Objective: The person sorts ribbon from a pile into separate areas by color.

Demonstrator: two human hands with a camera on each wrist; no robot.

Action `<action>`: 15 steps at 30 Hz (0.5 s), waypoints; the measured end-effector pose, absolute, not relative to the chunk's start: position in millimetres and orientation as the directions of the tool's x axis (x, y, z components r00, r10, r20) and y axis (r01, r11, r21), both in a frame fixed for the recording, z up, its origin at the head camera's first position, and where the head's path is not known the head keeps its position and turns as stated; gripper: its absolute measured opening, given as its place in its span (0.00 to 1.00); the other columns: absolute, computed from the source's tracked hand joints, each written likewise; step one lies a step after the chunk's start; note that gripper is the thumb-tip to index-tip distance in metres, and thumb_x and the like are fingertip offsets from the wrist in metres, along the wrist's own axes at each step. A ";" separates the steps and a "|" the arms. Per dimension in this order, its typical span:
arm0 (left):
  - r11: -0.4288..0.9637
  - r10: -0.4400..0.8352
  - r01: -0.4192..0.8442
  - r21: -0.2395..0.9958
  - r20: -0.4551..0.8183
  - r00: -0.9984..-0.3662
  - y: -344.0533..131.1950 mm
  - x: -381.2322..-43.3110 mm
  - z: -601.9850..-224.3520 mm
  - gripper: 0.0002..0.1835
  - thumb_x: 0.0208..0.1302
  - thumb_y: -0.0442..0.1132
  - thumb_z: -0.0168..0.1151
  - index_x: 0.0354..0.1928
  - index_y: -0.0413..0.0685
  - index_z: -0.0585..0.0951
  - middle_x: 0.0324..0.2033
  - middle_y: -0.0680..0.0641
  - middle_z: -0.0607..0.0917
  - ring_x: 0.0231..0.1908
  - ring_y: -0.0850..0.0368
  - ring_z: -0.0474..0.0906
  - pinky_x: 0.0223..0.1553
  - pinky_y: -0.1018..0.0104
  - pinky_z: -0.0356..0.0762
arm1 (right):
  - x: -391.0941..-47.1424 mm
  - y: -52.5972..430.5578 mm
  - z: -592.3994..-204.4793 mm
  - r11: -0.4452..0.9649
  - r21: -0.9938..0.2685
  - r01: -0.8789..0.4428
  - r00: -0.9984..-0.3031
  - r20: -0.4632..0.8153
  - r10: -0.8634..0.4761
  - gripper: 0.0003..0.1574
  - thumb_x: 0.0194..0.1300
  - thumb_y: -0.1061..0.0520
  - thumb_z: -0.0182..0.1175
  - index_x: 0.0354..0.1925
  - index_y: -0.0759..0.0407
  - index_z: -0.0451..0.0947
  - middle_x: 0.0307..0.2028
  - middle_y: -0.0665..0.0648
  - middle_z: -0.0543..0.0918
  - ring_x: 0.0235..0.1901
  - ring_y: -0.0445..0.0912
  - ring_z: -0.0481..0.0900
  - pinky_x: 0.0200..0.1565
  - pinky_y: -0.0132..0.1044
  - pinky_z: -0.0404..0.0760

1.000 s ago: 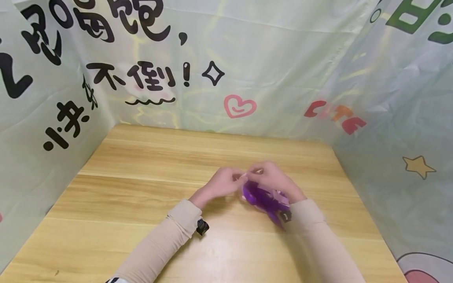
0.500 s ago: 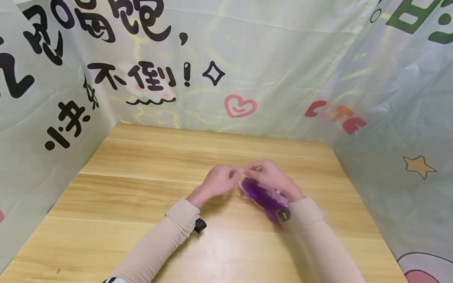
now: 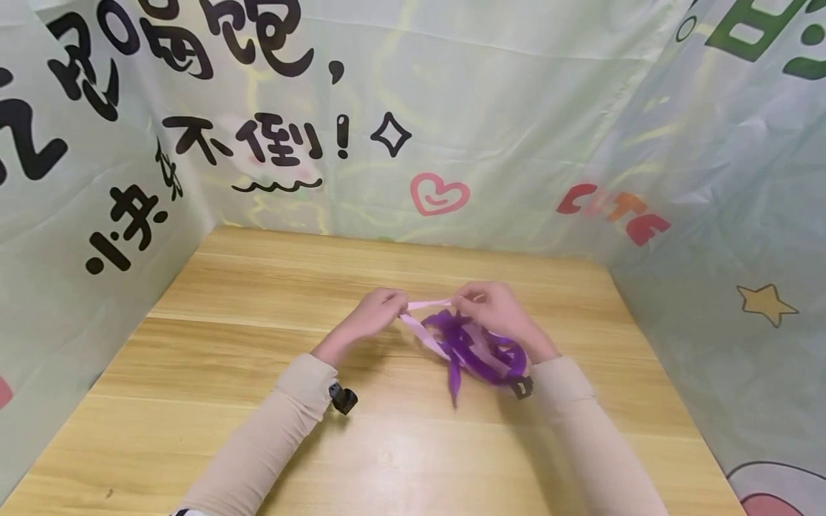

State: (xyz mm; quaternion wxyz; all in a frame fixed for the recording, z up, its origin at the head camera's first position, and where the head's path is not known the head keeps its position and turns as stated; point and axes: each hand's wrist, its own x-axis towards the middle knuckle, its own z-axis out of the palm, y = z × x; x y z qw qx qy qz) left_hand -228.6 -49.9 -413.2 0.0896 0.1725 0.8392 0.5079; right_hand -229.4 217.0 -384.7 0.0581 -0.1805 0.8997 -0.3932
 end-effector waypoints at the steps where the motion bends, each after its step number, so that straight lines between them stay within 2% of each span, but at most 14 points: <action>1: 0.411 0.375 0.172 0.895 0.006 -0.927 -54.0 -230.0 -412.3 0.16 0.71 0.43 0.47 0.25 0.48 0.76 0.19 0.55 0.66 0.22 0.59 0.58 0.28 0.65 0.61 | -229.2 217.5 -384.3 0.622 -0.734 -0.274 -0.930 0.037 -0.366 0.14 0.74 0.50 0.65 0.49 0.58 0.88 0.41 0.63 0.91 0.39 0.58 0.90 0.32 0.38 0.84; 2: 0.402 0.369 0.148 0.904 -0.012 -0.929 -58.1 -231.7 -411.7 0.16 0.71 0.44 0.47 0.28 0.47 0.80 0.21 0.54 0.68 0.23 0.58 0.59 0.29 0.64 0.62 | -229.0 218.0 -383.9 0.625 -0.730 -0.275 -0.932 0.044 -0.360 0.14 0.74 0.50 0.65 0.48 0.56 0.88 0.42 0.62 0.91 0.39 0.56 0.90 0.31 0.38 0.83; 4: 0.383 0.374 0.116 0.916 -0.039 -0.927 -66.3 -234.7 -410.5 0.16 0.71 0.44 0.49 0.31 0.45 0.83 0.27 0.50 0.78 0.27 0.56 0.64 0.34 0.63 0.65 | -228.8 219.0 -383.5 0.634 -0.718 -0.287 -0.934 0.062 -0.352 0.12 0.73 0.50 0.66 0.48 0.54 0.89 0.43 0.60 0.91 0.41 0.54 0.89 0.37 0.41 0.85; 6: 0.370 0.383 0.095 0.924 -0.059 -0.922 -74.5 -236.9 -409.5 0.17 0.71 0.45 0.50 0.36 0.44 0.86 0.36 0.46 0.86 0.34 0.54 0.72 0.40 0.60 0.71 | -229.2 220.1 -383.6 0.639 -0.711 -0.293 -0.935 0.076 -0.345 0.10 0.72 0.50 0.67 0.47 0.52 0.89 0.44 0.57 0.92 0.45 0.53 0.88 0.45 0.48 0.85; 9: 0.351 0.414 0.071 0.934 -0.087 -0.906 -86.3 -237.5 -406.1 0.17 0.73 0.46 0.51 0.36 0.43 0.85 0.50 0.40 0.89 0.48 0.50 0.79 0.54 0.53 0.75 | -230.5 222.3 -384.5 0.653 -0.685 -0.324 -0.931 0.111 -0.347 0.08 0.72 0.52 0.68 0.46 0.52 0.89 0.45 0.53 0.92 0.52 0.54 0.85 0.60 0.61 0.79; 11: 0.356 0.408 0.056 0.933 -0.101 -0.907 -93.9 -238.3 -404.7 0.18 0.74 0.48 0.54 0.40 0.43 0.88 0.50 0.44 0.89 0.53 0.51 0.80 0.57 0.51 0.74 | -231.4 224.1 -384.6 0.659 -0.666 -0.349 -0.926 0.137 -0.353 0.08 0.72 0.54 0.68 0.46 0.54 0.89 0.46 0.54 0.91 0.53 0.55 0.85 0.62 0.63 0.77; 15: 0.377 0.385 0.044 0.925 -0.113 -0.916 -108.9 -242.7 -405.2 0.18 0.74 0.51 0.61 0.39 0.46 0.91 0.40 0.51 0.86 0.40 0.56 0.73 0.46 0.59 0.71 | -232.7 225.3 -384.4 0.683 -0.624 -0.380 -0.921 0.182 -0.346 0.09 0.73 0.53 0.66 0.46 0.56 0.88 0.46 0.56 0.91 0.50 0.54 0.86 0.60 0.60 0.80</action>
